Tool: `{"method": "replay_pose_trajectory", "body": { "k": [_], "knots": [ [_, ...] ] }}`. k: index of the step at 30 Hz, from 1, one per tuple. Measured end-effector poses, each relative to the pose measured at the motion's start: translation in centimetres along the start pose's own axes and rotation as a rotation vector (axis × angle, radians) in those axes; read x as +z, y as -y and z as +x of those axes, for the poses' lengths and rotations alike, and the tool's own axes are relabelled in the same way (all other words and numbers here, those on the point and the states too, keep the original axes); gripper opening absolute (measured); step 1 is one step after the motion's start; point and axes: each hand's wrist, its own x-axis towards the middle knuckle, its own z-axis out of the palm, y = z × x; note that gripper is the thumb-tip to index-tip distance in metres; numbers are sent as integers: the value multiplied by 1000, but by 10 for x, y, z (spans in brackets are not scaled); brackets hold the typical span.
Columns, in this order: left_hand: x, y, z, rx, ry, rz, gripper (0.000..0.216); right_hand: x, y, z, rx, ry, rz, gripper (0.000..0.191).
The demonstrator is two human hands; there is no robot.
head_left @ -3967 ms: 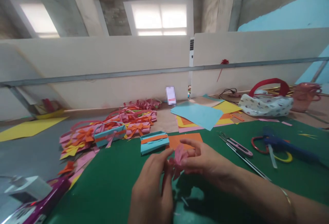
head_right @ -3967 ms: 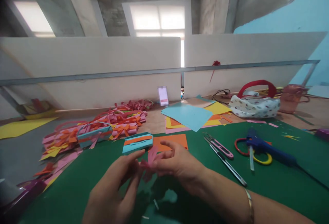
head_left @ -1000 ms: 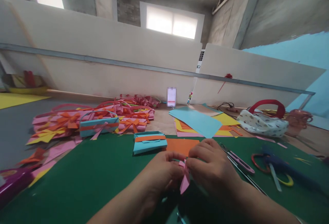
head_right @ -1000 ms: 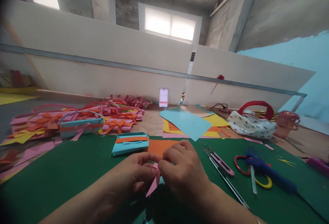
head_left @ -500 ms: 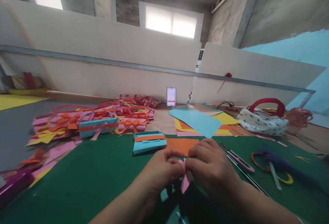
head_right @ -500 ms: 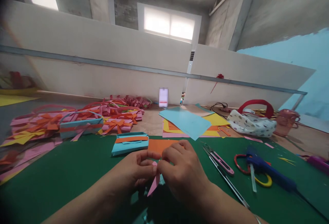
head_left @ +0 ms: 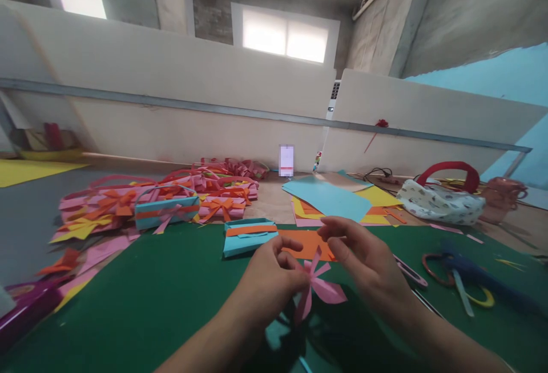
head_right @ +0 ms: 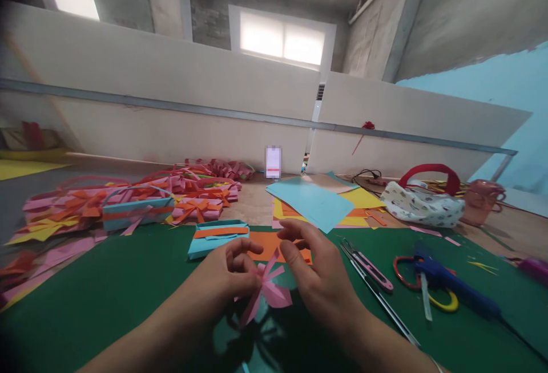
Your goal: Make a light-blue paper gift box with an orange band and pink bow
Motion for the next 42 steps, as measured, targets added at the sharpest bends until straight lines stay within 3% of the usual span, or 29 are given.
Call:
{"method": "replay_pose_trajectory", "body": {
  "k": [7,12,19,26,37,42],
  "knots": [
    [2,6,1,1,30,38,42,9,0,-2,215,228,197,43],
    [2,3,-1,40,5,83,39,17,-1,-5,332,303,350,48],
    [-1,9,4,0,140,-11,22,14,2,-1,417,315,389,40],
    [-1,7,4,-38,244,-81,20,13,3,-2,456,317,375,33],
    [-4,6,9,-110,170,-57,18,12,4,2,474,306,459,35],
    [-2,5,7,-6,85,121,15,9,-3,2,466,317,445,37]
  ]
}}
